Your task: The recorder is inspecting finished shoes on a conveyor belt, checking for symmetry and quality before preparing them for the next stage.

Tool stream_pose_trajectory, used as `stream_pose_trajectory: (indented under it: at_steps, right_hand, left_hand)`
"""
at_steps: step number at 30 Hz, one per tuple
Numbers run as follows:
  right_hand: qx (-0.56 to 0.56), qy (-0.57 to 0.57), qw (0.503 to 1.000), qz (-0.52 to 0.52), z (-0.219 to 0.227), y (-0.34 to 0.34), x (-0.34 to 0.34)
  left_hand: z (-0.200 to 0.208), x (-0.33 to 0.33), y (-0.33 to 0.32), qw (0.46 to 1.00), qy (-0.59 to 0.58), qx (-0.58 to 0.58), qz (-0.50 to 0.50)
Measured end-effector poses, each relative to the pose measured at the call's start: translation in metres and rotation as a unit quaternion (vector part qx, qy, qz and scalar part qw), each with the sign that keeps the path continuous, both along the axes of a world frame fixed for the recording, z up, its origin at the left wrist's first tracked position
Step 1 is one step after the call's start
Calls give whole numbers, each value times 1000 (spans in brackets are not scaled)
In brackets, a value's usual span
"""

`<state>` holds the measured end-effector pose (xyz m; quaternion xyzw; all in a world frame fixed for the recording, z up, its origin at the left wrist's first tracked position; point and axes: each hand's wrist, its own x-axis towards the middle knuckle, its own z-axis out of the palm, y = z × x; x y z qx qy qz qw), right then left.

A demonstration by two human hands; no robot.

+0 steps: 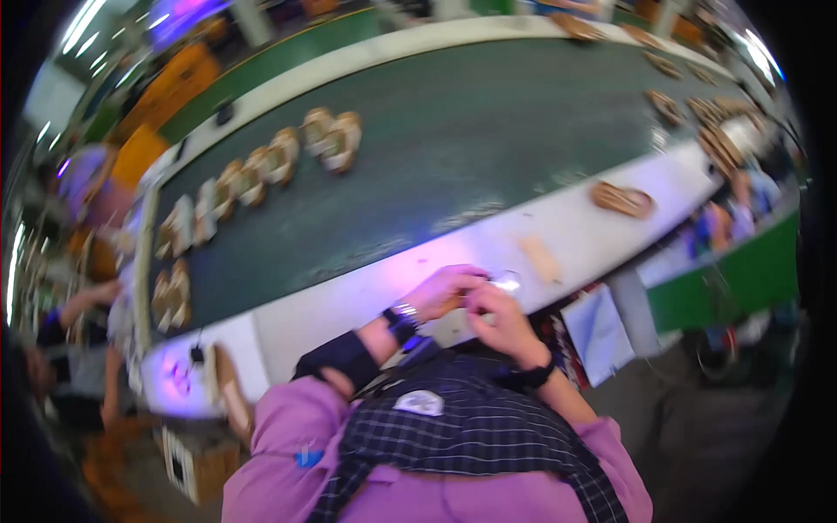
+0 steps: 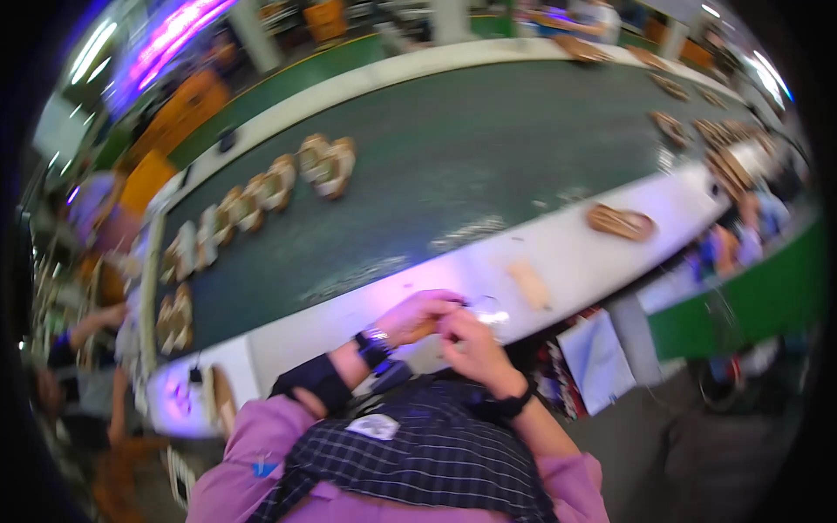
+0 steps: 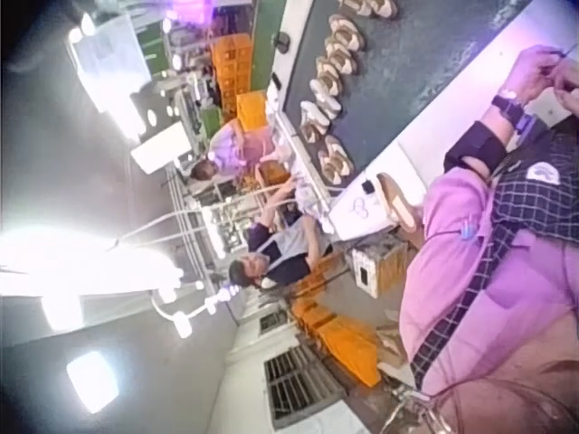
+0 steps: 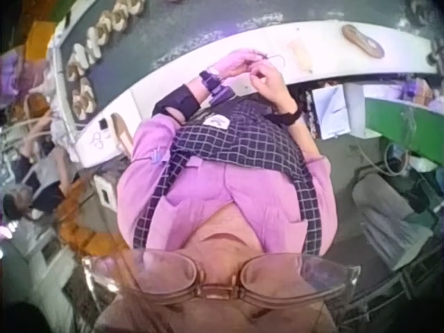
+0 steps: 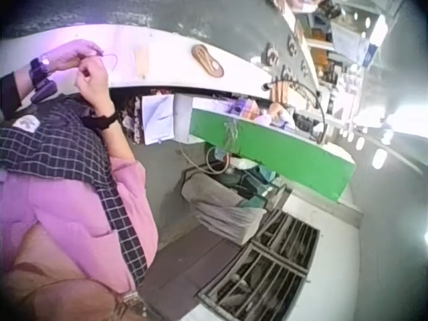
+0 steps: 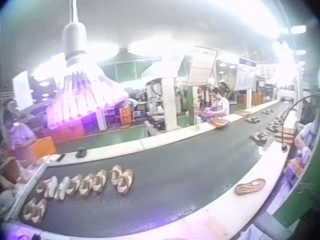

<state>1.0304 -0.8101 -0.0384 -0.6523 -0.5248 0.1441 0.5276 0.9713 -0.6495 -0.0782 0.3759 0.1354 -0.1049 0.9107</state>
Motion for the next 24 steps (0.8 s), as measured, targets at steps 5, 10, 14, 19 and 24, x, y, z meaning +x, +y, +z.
stream_pose_trajectory:
  at_steps: [5,10,14,19,24]
  right_hand:
    - [-8,81,995,-65,-4,7,-22]
    - [-56,142,988,-29,-33,7,-23]
    - [-64,189,978,-68,-34,15,-21]
    - [-20,166,984,-62,-11,32,-25]
    - [-93,330,939,36,0,34,-13]
  left_hand:
    - [5,-16,10,995,55,83,23]
    - [6,-38,23,988,66,132,44]
    - [14,-43,28,983,60,174,8]
    - [31,-41,28,967,20,250,-51]
    - [41,-40,36,968,-4,240,-78]
